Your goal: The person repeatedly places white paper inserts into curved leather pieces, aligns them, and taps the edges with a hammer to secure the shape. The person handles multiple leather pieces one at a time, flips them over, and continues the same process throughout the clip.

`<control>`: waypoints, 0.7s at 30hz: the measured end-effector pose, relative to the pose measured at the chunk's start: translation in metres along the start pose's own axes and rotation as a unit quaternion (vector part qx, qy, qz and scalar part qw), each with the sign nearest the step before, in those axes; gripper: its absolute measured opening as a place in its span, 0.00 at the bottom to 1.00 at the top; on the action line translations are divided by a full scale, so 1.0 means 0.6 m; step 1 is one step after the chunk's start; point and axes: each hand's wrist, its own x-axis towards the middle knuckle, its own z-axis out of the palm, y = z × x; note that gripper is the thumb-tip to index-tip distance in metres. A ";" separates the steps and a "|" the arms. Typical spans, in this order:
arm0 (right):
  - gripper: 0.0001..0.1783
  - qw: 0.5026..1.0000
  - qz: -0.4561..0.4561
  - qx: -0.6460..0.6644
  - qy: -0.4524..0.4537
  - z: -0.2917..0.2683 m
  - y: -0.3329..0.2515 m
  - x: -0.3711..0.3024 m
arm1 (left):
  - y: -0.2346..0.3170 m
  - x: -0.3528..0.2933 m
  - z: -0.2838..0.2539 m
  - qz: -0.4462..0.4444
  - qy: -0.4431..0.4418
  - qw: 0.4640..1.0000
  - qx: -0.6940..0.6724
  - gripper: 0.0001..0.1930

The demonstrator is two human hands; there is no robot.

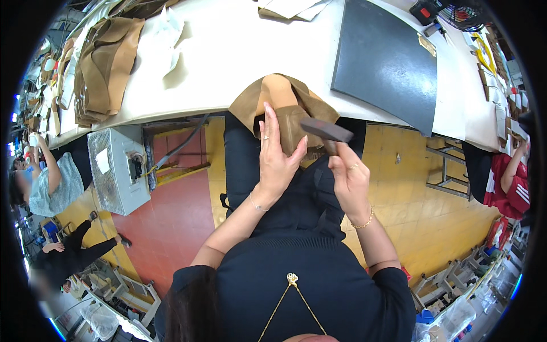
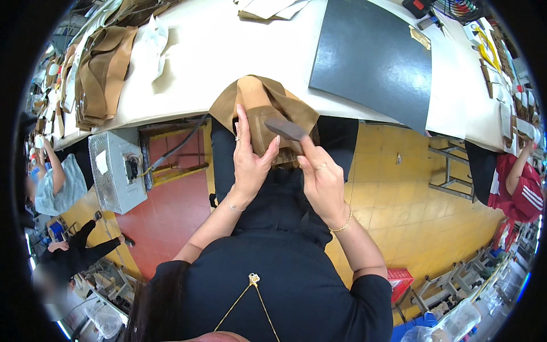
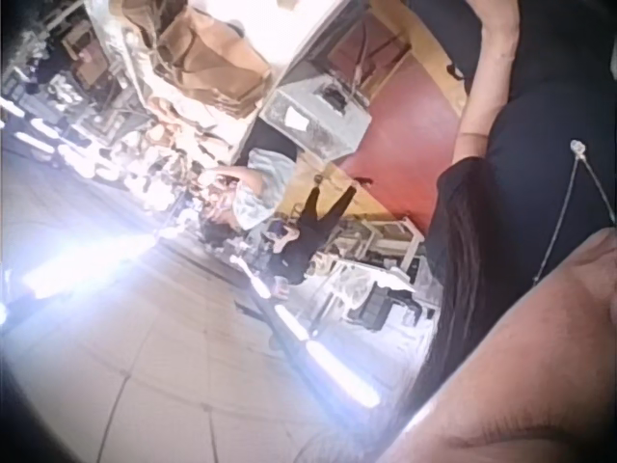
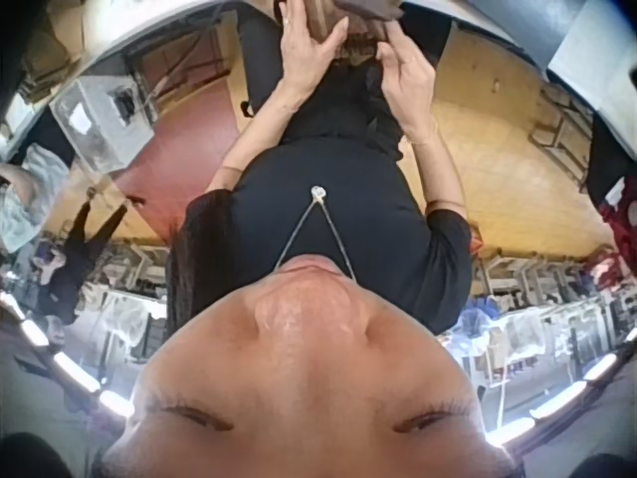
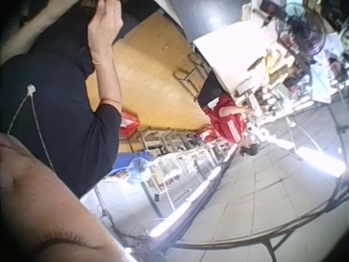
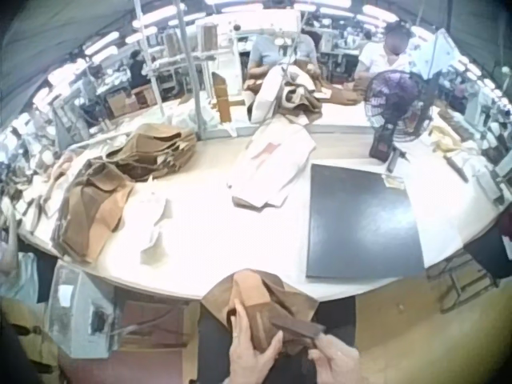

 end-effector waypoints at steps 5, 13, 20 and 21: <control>0.21 0.998 0.022 0.036 -0.036 0.005 0.005 0.006 | -0.005 -0.001 0.006 0.016 0.010 0.999 0.034 0.52; 0.23 0.985 0.127 0.052 -0.099 -0.025 -0.008 0.055 | -0.010 -0.004 0.006 -0.050 -0.026 0.998 0.039 0.53; 0.25 0.923 -0.208 -0.286 -0.149 -0.071 -0.133 0.150 | -0.004 -0.013 0.009 -0.108 -0.050 0.987 0.106 0.55; 0.24 0.896 -0.235 -0.330 -0.183 -0.065 -0.143 0.157 | -0.004 -0.012 0.012 -0.110 -0.049 0.987 0.107 0.55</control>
